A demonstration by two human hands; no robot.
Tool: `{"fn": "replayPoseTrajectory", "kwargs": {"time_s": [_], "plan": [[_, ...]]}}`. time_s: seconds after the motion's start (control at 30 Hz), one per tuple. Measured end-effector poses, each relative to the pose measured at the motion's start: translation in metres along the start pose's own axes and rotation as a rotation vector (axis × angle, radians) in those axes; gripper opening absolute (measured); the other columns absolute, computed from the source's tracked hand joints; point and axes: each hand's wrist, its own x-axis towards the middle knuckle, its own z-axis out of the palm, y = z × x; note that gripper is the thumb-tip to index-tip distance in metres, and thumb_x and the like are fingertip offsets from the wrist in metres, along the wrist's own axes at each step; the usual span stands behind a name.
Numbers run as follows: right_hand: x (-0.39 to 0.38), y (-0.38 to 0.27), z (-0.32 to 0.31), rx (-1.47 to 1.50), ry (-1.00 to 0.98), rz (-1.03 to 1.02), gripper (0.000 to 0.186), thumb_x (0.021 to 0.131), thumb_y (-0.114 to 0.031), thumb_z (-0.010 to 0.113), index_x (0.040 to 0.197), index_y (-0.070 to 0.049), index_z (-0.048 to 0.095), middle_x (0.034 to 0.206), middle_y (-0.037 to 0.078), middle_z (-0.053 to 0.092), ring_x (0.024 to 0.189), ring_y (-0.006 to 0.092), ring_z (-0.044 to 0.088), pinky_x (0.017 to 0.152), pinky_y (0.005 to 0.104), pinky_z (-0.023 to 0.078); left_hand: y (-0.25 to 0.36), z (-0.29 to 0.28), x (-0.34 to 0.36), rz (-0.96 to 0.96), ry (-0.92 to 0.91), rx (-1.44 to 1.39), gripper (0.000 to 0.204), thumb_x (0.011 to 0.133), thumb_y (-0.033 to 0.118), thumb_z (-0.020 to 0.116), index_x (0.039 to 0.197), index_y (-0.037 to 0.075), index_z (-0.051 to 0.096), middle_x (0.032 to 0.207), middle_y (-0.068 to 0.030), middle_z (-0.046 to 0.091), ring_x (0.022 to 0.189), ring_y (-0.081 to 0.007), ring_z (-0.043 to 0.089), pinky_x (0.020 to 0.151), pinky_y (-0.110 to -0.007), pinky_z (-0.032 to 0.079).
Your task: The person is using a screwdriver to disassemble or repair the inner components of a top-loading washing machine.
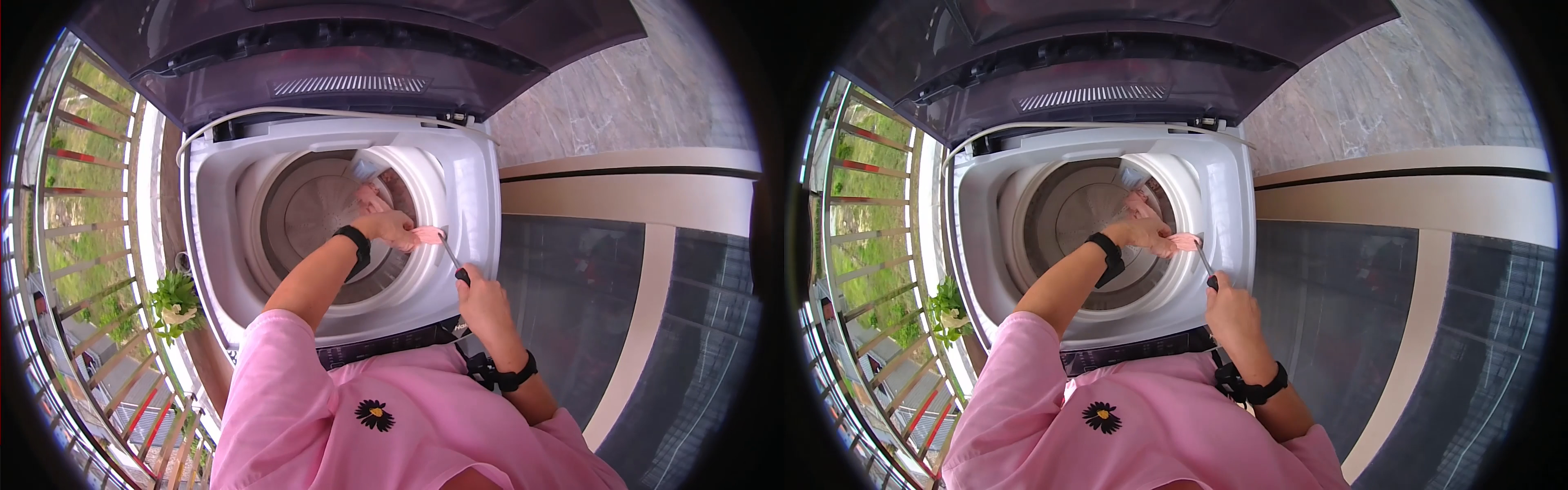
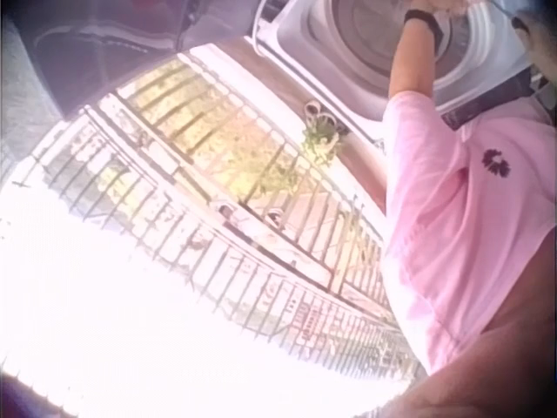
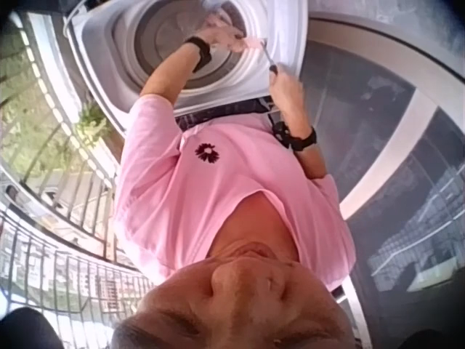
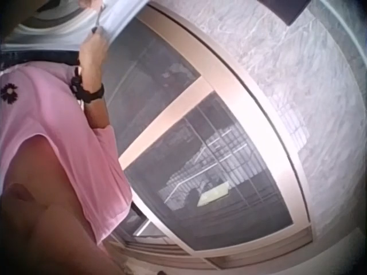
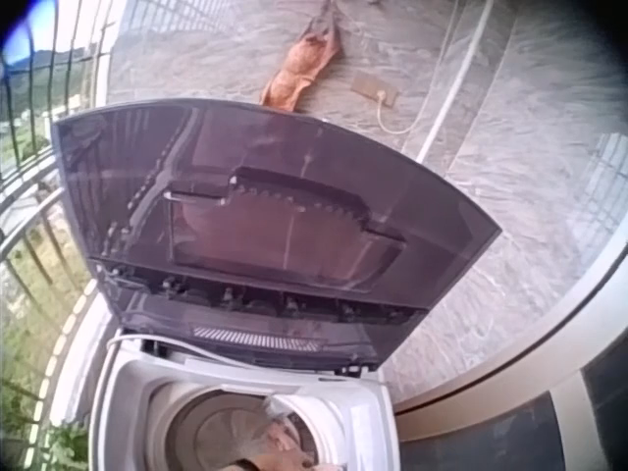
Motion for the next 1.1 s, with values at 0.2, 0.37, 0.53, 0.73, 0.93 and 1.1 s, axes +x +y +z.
{"fn": "replayPoseTrajectory", "kwargs": {"time_s": [0.2,0.37,0.53,0.73,0.93,1.1], "plan": [[-0.004,0.040,-0.020,0.825,-0.012,0.101,0.038,0.092,-0.018,0.064,0.124,0.000,0.056,0.064,0.006,0.059,0.048,0.0107,0.057,0.045,0.0266,0.044,0.047,-0.010,-0.041,-0.039,0.283,-0.366,0.063,0.082,0.057,0.070,0.103,-0.002,0.067,0.086,-0.0070,0.066,0.077,-0.0164,0.062,0.071,-0.031,0.052],[0.001,0.063,-0.001,1.100,0.346,0.067,0.020,0.098,-0.014,0.057,0.110,0.002,0.057,0.062,-0.001,0.053,0.048,0.0047,0.048,0.045,0.0204,0.036,0.052,-0.011,-0.048,0.301,0.320,-0.902,0.035,0.097,0.034,0.056,0.109,0.002,0.064,0.094,-0.0046,0.065,0.088,-0.0137,0.061,0.082,-0.029,0.051],[0.007,0.065,0.023,1.144,0.451,0.089,0.018,0.097,-0.012,0.059,0.108,0.002,0.058,0.062,0.000,0.054,0.049,0.0055,0.049,0.046,0.0210,0.038,0.037,-0.011,-0.007,0.373,0.415,-0.612,0.027,0.096,0.018,0.048,0.115,0.002,0.057,0.102,-0.0098,0.061,0.094,-0.0198,0.062,0.088,-0.032,0.049],[0.002,0.069,0.039,1.090,0.479,0.095,0.019,0.095,-0.012,0.062,0.107,0.002,0.059,0.065,0.001,0.057,0.050,0.0057,0.051,0.046,0.0214,0.040,0.082,0.007,0.015,-0.030,0.739,0.460,0.049,0.095,0.021,0.047,0.142,0.012,0.038,0.099,-0.0265,0.064,0.084,-0.0415,0.065,0.076,-0.047,0.053],[0.010,0.062,0.032,1.025,0.457,0.072,0.022,0.093,-0.012,0.063,0.110,0.002,0.059,0.067,0.000,0.058,0.051,0.0064,0.053,0.048,0.0223,0.042,0.078,-0.012,0.017,-0.036,0.737,0.892,0.049,0.100,0.032,0.040,0.145,0.012,0.032,0.066,-0.0145,0.066,0.055,-0.0339,0.065,0.051,-0.044,0.053],[0.008,0.071,0.034,0.896,0.498,0.009,0.021,0.093,-0.011,0.063,0.109,0.003,0.059,0.066,0.001,0.057,0.053,0.0067,0.053,0.049,0.0228,0.042,0.071,-0.021,0.010,-0.038,0.876,0.903,0.043,0.100,0.033,0.042,0.138,0.014,0.038,0.064,-0.0126,0.066,0.056,-0.0303,0.067,0.051,-0.040,0.054]]}}
